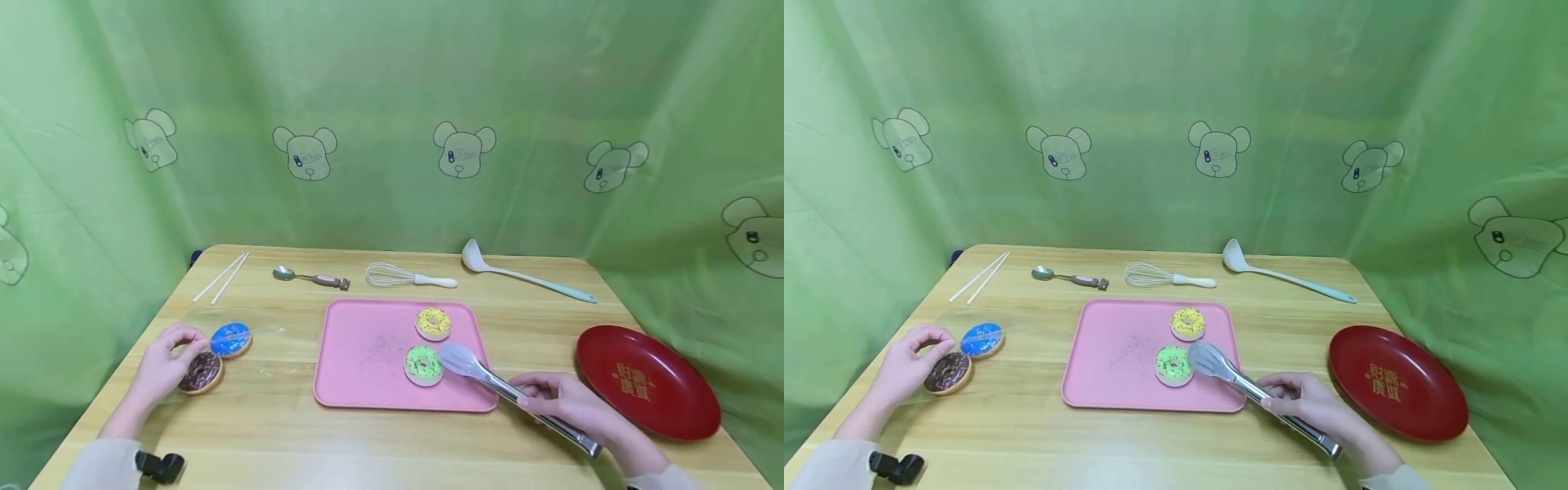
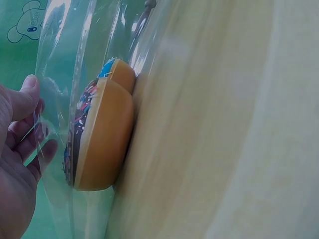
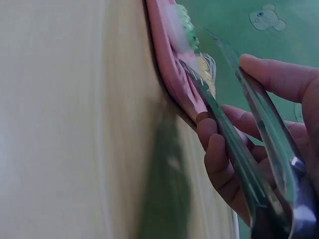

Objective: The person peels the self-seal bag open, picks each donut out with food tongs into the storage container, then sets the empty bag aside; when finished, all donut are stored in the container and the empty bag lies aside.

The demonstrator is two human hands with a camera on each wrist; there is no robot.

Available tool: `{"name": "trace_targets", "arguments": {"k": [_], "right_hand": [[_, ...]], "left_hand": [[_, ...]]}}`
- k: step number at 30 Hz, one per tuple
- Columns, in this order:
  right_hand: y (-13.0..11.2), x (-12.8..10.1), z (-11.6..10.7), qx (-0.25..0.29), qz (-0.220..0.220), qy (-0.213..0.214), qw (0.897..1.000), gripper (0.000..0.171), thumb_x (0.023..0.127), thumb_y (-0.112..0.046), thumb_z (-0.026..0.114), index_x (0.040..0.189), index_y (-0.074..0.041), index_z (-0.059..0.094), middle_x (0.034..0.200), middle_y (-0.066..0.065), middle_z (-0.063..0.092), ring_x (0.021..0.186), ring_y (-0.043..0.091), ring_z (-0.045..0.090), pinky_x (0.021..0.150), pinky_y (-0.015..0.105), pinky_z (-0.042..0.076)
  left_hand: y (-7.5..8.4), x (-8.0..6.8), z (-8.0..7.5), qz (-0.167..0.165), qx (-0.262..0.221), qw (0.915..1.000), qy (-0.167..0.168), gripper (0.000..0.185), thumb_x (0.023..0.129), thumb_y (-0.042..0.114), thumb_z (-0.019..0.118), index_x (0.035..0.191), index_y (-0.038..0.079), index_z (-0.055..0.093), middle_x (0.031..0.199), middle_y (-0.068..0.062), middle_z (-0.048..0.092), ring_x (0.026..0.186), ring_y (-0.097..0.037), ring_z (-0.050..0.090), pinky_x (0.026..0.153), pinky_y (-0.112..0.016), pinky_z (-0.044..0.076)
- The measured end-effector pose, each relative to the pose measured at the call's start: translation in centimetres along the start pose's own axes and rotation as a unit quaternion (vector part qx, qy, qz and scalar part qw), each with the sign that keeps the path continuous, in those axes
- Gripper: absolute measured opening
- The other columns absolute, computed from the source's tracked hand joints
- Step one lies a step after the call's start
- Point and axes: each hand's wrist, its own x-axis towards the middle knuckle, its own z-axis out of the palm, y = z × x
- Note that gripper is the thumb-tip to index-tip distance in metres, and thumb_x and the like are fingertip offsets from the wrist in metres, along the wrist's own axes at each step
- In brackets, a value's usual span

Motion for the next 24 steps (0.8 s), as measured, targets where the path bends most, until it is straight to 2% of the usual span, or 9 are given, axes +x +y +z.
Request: {"name": "trace_targets", "arguments": {"k": [3,7,17,24], "right_hand": [[-0.1,-0.2,-0.6,-0.02,-0.004,0.026,0.999,0.047,0.086,-0.02,0.065,0.125,0.005,0.052,0.102,0.012,0.061,0.086,0.019,0.055,0.07,0.026,0.049],[-0.4,-0.3,-0.9,-0.013,-0.013,0.042,0.999,0.046,0.087,-0.019,0.065,0.124,0.005,0.052,0.103,0.014,0.062,0.086,0.018,0.056,0.07,0.027,0.051],[-1.3,0.5,-0.2,0.042,-0.009,0.032,0.999,0.051,0.088,-0.02,0.064,0.127,0.009,0.048,0.104,0.022,0.06,0.083,0.022,0.058,0.068,0.03,0.053],[-2.6,1.7,0.7,0.049,-0.04,0.027,0.998,0.049,0.088,-0.018,0.064,0.126,0.009,0.049,0.102,0.022,0.06,0.081,0.021,0.059,0.066,0.029,0.051]], "left_hand": [[-0.1,0.1,-0.1,0.001,0.001,1.0,0.001,0.006,0.088,0.01,0.063,0.09,0.004,0.062,0.094,-0.007,0.059,0.089,0.001,0.047,0.08,-0.017,0.041],[-0.2,0.1,-0.2,0.008,0.002,1.0,0.004,0.004,0.088,0.01,0.064,0.089,0.006,0.062,0.092,-0.006,0.059,0.087,0.001,0.047,0.08,-0.018,0.042],[-0.1,-0.1,0.1,0.011,-0.001,0.9999,0.003,0.004,0.087,0.008,0.064,0.089,0.005,0.062,0.092,-0.005,0.059,0.088,-0.001,0.048,0.08,-0.017,0.041],[-0.1,0.1,0.3,0.023,0.002,0.9997,0.01,0.005,0.086,0.005,0.065,0.089,0.002,0.062,0.091,-0.008,0.059,0.086,0.002,0.048,0.079,-0.014,0.041]]}}
